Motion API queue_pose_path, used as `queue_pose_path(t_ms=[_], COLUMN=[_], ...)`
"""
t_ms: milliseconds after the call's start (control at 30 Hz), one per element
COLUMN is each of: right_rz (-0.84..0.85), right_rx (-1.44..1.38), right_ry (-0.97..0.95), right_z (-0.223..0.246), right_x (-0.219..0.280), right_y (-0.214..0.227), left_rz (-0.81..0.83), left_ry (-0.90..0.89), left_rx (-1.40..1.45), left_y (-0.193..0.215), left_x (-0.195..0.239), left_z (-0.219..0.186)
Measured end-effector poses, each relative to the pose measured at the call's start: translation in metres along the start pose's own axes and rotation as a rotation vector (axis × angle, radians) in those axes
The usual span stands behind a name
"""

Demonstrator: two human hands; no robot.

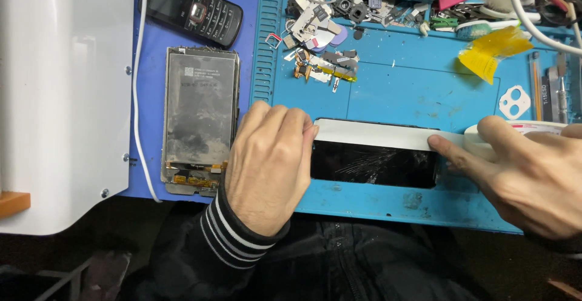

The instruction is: Applying protective tape to a smartphone screen and trimming the edges using scissors.

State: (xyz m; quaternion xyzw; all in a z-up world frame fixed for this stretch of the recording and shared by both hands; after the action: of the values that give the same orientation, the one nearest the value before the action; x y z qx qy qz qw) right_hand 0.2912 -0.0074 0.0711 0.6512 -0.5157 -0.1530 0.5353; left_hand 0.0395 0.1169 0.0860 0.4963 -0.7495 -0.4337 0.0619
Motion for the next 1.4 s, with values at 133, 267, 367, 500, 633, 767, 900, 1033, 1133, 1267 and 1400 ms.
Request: queue_pose_path(t_ms=[133, 267, 367, 500, 633, 767, 900, 1033, 1133, 1267, 1400], right_rz=[-0.015, -0.098, -0.050, -0.069, -0.040, 0.009, -0.015, -0.008, -0.028, -0.009, -0.134], right_rx=[0.044, 0.034, 0.078, 0.091, 0.034, 0.033, 0.012, -0.009, -0.011, 0.047, -0.007], right_ry=[-0.002, 0.006, -0.007, 0.042, 0.024, 0.019, 0.019, 0.033, 0.038, 0.025, 0.029], right_z=[0.001, 0.001, 0.004, 0.005, 0.003, 0.004, 0.005, 0.005, 0.006, 0.008, 0.007], right_x=[0.000, 0.000, -0.002, -0.002, -0.001, -0.002, -0.002, -0.002, -0.002, -0.002, -0.005], right_y=[0.000, 0.004, 0.002, -0.001, -0.004, -0.003, -0.003, -0.006, -0.006, -0.006, 0.006], left_rz=[0.003, 0.003, 0.002, 0.005, 0.004, -0.002, 0.006, 0.005, 0.004, 0.008, -0.001], left_ry=[0.006, 0.010, 0.007, 0.011, 0.013, 0.012, 0.021, 0.020, 0.017, 0.021, 0.016], left_rx=[0.000, 0.001, 0.004, 0.003, -0.001, 0.000, -0.012, -0.007, -0.010, -0.010, -0.009], left_y=[-0.001, 0.000, 0.000, -0.001, -0.001, 0.000, -0.002, -0.001, -0.001, -0.002, 0.000], left_x=[0.000, 0.000, 0.000, 0.000, 0.000, -0.001, 0.000, 0.000, 0.000, 0.000, 0.000], left_z=[0.000, 0.000, 0.000, 0.000, 0.000, 0.000, 0.001, 0.001, 0.001, 0.001, 0.000])
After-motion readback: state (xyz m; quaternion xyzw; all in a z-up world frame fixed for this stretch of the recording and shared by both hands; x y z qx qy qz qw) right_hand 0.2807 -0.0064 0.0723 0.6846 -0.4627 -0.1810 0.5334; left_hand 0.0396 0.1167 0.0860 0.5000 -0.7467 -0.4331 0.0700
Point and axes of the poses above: each hand's wrist, its own x-axis away from the middle knuckle, its own y-axis out of the back of the hand, z = x × y, the point moved 5 cm from there along -x, towards the middle knuckle, and after that the axes turned 12 degrees about -z, right-handed, at the moved point
